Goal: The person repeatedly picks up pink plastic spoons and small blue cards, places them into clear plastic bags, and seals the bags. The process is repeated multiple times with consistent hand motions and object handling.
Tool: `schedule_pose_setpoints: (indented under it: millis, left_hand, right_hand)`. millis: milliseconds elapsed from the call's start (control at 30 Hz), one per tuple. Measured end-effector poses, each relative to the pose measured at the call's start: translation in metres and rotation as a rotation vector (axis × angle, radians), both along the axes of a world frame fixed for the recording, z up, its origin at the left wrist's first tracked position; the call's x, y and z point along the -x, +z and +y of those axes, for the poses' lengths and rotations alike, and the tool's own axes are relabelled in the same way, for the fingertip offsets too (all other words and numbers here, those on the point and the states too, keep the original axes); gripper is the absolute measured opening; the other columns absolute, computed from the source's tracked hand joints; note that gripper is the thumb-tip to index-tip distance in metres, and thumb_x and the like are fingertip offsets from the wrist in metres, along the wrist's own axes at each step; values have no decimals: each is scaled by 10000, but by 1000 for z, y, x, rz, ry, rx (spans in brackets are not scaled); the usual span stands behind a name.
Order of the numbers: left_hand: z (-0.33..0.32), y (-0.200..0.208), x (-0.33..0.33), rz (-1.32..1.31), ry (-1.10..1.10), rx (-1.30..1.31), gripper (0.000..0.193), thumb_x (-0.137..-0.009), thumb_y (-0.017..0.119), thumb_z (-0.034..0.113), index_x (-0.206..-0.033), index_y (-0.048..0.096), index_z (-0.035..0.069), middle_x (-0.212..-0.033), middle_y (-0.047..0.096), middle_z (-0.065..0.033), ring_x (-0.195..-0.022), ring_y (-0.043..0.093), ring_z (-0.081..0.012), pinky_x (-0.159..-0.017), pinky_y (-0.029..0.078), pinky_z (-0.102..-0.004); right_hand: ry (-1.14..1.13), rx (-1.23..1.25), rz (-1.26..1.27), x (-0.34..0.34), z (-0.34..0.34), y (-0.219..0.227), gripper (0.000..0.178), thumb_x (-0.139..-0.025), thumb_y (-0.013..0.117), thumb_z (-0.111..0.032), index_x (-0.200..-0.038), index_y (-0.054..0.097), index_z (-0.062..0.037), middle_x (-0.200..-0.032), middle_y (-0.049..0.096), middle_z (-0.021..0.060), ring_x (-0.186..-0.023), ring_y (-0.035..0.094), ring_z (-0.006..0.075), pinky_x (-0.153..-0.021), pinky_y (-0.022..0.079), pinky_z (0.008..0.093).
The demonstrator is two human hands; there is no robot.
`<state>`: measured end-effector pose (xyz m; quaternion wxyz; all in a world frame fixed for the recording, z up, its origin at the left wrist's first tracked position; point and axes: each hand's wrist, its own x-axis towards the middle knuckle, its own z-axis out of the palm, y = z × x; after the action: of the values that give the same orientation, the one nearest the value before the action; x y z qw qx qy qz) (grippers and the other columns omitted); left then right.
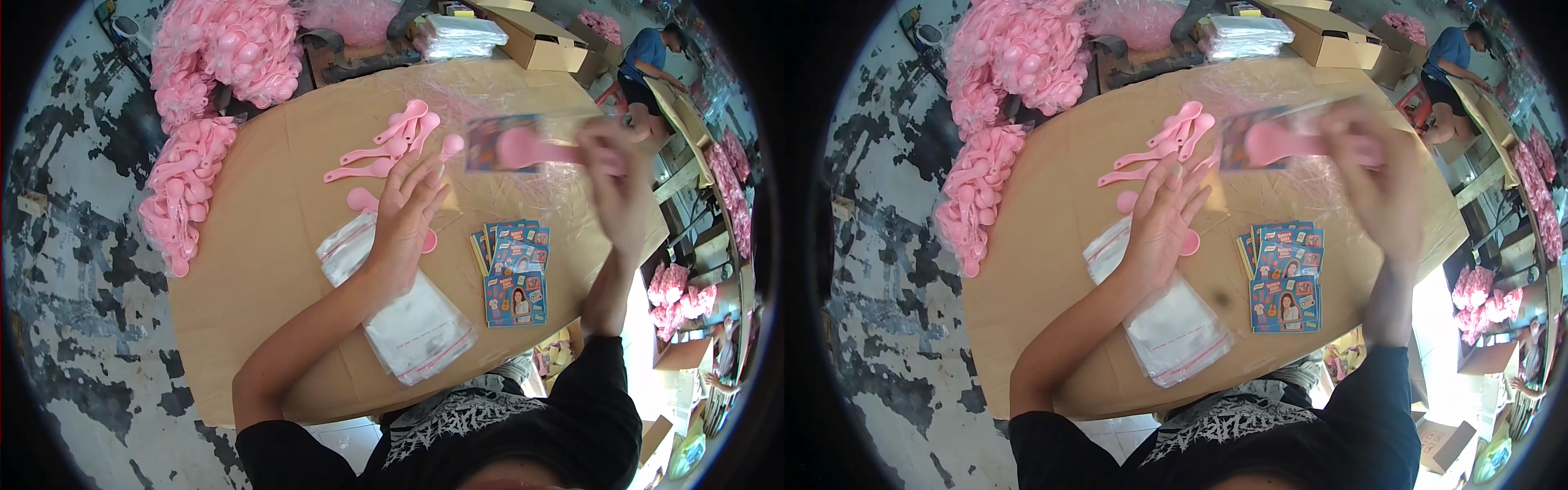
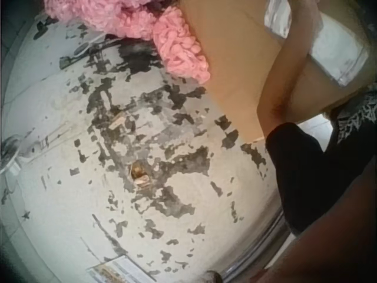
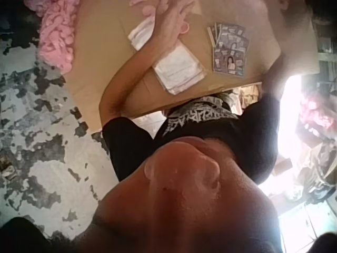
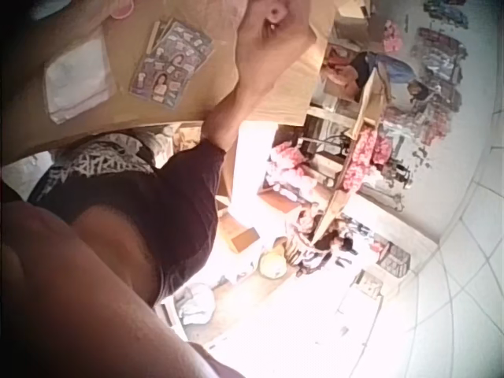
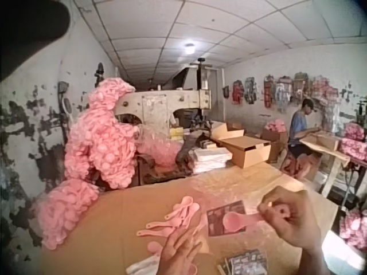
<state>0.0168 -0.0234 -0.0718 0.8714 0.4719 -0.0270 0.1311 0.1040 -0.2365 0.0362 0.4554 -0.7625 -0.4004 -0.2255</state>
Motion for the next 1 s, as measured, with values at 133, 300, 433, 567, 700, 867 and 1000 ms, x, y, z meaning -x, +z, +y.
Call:
schedule_pose_setpoints:
  millis: [133,300,433,567,700,867,1000]
  left_hand:
    - [-6,-3,4,-83,109,-388,793,-881,711,246,-1473,224,44,-1518,280,-164,-1438,255,-282,-1147,280,-412]
    - [-24,-5,10,-172,-29,-752,682,-856,697,100,-1429,334,20,-1394,478,-184,-1302,481,-261,-1050,405,-359]
    - [-16,-8,10,-63,-169,-571,500,-914,613,70,-1360,410,-29,-1232,630,-131,-1116,617,-184,-940,489,-308]
    - [-12,2,16,-40,-427,-442,469,-929,611,69,-1348,425,-27,-1286,600,-119,-1164,582,-155,-953,484,-302]
    - [-13,6,9,81,-322,-103,435,-1015,489,188,-1392,388,-5,-1275,579,-142,-1145,609,-232,-953,517,-362]
    - [-8,-7,6,94,-101,-305,389,-1052,391,211,-1381,411,4,-1229,591,-120,-1069,643,-179,-825,570,-290]
    - [-10,-11,4,111,-3,-306,385,-1056,379,193,-1390,416,2,-1235,577,-106,-1030,632,-122,-805,561,-256]
  right_hand:
    - [-9,262,31,5,23,-9,139,-910,666,-145,-872,671,-12,-563,509,-35,-505,397,29,-453,298,221]
    - [185,36,168,18,44,-29,181,-915,667,-158,-845,679,8,-561,521,-38,-472,393,41,-438,314,233]
    - [251,-394,239,2,58,-34,210,-934,649,-175,-1022,667,15,-820,661,15,-674,572,53,-663,485,227]
    - [463,-10,595,-19,44,-41,197,-953,621,-150,-1068,662,4,-839,654,3,-747,581,57,-708,484,228]
    - [489,54,683,-23,41,-48,188,-950,630,-151,-1027,672,15,-784,636,-10,-683,539,34,-639,463,222]
    - [185,228,343,-16,51,-45,143,-889,679,-138,-983,689,-31,-786,646,61,-656,570,140,-639,482,280]
    - [235,173,-314,-15,54,-48,186,-794,737,-101,-976,708,-75,-889,628,56,-819,588,224,-733,496,324]
